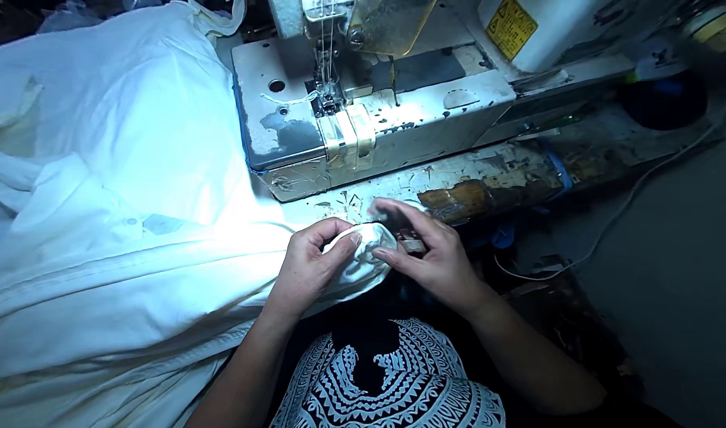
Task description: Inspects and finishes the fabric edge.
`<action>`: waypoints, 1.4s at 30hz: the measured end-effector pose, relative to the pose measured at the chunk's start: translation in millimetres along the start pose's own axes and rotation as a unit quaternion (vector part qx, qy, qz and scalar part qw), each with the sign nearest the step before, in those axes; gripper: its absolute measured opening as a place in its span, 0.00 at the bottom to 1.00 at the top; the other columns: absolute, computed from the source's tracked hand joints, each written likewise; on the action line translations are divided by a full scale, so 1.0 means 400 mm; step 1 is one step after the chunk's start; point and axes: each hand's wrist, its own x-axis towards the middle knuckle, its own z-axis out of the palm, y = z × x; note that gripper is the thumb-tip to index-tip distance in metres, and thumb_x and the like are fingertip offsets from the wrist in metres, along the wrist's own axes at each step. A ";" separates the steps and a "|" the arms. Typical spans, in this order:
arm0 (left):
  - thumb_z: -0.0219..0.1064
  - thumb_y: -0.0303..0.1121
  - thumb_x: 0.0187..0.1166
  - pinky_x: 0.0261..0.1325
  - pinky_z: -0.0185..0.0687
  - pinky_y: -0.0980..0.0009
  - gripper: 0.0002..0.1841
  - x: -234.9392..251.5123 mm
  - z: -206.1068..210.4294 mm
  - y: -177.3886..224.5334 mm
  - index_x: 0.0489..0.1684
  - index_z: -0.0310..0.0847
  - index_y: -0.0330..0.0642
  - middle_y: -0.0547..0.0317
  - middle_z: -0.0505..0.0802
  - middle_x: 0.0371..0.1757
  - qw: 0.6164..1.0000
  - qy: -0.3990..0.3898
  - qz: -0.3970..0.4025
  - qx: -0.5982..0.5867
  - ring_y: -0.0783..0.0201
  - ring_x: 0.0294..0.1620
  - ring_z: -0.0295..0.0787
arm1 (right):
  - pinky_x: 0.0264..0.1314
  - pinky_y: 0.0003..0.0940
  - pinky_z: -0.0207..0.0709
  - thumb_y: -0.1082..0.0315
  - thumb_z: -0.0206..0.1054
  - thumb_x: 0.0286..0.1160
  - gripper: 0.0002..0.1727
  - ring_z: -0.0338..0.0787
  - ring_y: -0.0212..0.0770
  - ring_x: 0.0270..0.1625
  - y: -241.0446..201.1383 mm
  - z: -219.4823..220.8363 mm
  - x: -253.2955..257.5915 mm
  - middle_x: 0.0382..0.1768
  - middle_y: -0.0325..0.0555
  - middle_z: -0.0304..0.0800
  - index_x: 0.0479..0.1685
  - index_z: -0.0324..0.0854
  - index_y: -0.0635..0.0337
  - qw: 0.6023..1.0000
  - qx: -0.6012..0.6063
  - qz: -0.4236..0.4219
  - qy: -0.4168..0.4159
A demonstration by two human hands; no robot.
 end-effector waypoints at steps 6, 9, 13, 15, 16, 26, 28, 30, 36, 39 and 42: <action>0.71 0.36 0.77 0.60 0.73 0.69 0.05 -0.039 0.060 0.031 0.36 0.91 0.47 0.60 0.88 0.42 0.905 0.070 0.294 0.298 0.64 0.55 0.81 | 0.44 0.09 0.78 0.75 0.72 0.67 0.06 0.83 0.18 0.38 0.023 0.004 -0.016 0.34 0.37 0.85 0.39 0.81 0.60 0.972 -0.061 -0.112 0.197; 0.69 0.50 0.80 0.66 0.71 0.62 0.13 -0.032 0.086 -0.001 0.42 0.93 0.53 0.66 0.92 0.49 0.919 -0.005 0.253 0.303 0.63 0.63 0.81 | 0.47 0.11 0.79 0.73 0.72 0.68 0.08 0.84 0.17 0.40 0.046 -0.005 -0.036 0.35 0.33 0.83 0.40 0.78 0.55 0.959 -0.055 -0.127 0.246; 0.69 0.37 0.80 0.65 0.75 0.65 0.09 -0.014 0.117 0.035 0.39 0.94 0.43 0.61 0.95 0.44 0.920 0.040 0.287 0.264 0.62 0.60 0.85 | 0.49 0.10 0.79 0.72 0.72 0.68 0.08 0.83 0.16 0.40 0.049 -0.015 -0.060 0.34 0.33 0.83 0.40 0.78 0.56 0.959 -0.059 -0.123 0.249; 0.70 0.34 0.78 0.63 0.75 0.64 0.08 0.000 0.134 0.044 0.39 0.94 0.42 0.60 0.94 0.43 0.910 0.050 0.296 0.286 0.62 0.58 0.86 | 0.49 0.10 0.77 0.72 0.72 0.68 0.07 0.83 0.18 0.40 0.041 -0.018 -0.062 0.33 0.36 0.83 0.39 0.78 0.57 0.958 -0.073 -0.127 0.245; 0.70 0.33 0.77 0.62 0.75 0.65 0.07 0.004 0.142 0.044 0.37 0.95 0.42 0.60 0.95 0.42 0.907 0.053 0.300 0.292 0.62 0.56 0.86 | 0.49 0.09 0.77 0.72 0.72 0.68 0.07 0.84 0.18 0.40 0.035 -0.018 -0.062 0.33 0.37 0.84 0.38 0.78 0.58 0.957 -0.086 -0.129 0.245; 0.65 0.31 0.75 0.53 0.76 0.77 0.06 0.006 0.113 0.062 0.31 0.84 0.41 0.62 0.90 0.37 0.943 0.072 0.245 0.212 0.72 0.47 0.84 | 0.47 0.10 0.73 0.69 0.72 0.70 0.06 0.82 0.21 0.37 0.029 -0.025 -0.079 0.29 0.39 0.83 0.36 0.79 0.57 0.955 -0.124 -0.144 0.228; 0.61 0.28 0.76 0.47 0.80 0.82 0.05 -0.004 0.116 0.074 0.34 0.84 0.44 0.68 0.90 0.37 0.987 0.019 0.134 0.085 0.79 0.42 0.86 | 0.48 0.10 0.73 0.69 0.72 0.70 0.06 0.82 0.21 0.37 0.025 -0.024 -0.080 0.29 0.39 0.83 0.36 0.79 0.57 0.956 -0.124 -0.144 0.224; 0.58 0.27 0.81 0.48 0.84 0.79 0.08 -0.003 0.114 0.079 0.37 0.83 0.47 0.67 0.93 0.36 0.994 -0.049 0.025 -0.098 0.76 0.39 0.89 | 0.46 0.09 0.73 0.68 0.71 0.72 0.06 0.82 0.21 0.37 0.025 -0.022 -0.081 0.30 0.40 0.83 0.36 0.79 0.57 0.957 -0.122 -0.149 0.217; 0.65 0.38 0.84 0.29 0.69 0.92 0.05 -0.039 0.000 0.122 0.44 0.86 0.53 0.79 0.82 0.23 0.989 -0.143 0.009 -0.044 0.89 0.23 0.74 | 0.47 0.14 0.75 0.68 0.69 0.73 0.04 0.84 0.24 0.37 0.055 -0.042 -0.087 0.29 0.39 0.84 0.37 0.78 0.55 0.948 -0.168 -0.143 0.228; 0.65 0.46 0.84 0.30 0.67 0.87 0.15 -0.152 -0.211 0.169 0.54 0.90 0.48 0.70 0.86 0.26 0.934 -0.063 0.101 0.336 0.85 0.24 0.72 | 0.47 0.12 0.76 0.72 0.67 0.70 0.04 0.83 0.23 0.36 0.089 -0.065 -0.081 0.28 0.41 0.83 0.35 0.77 0.60 0.943 -0.173 -0.132 0.251; 0.69 0.41 0.82 0.50 0.73 0.77 0.12 -0.246 -0.367 0.204 0.37 0.90 0.42 0.66 0.88 0.31 0.956 -0.111 0.105 0.250 0.79 0.38 0.80 | 0.46 0.12 0.74 0.72 0.67 0.72 0.04 0.82 0.23 0.35 0.110 -0.057 -0.076 0.28 0.43 0.81 0.36 0.75 0.61 0.942 -0.182 -0.131 0.252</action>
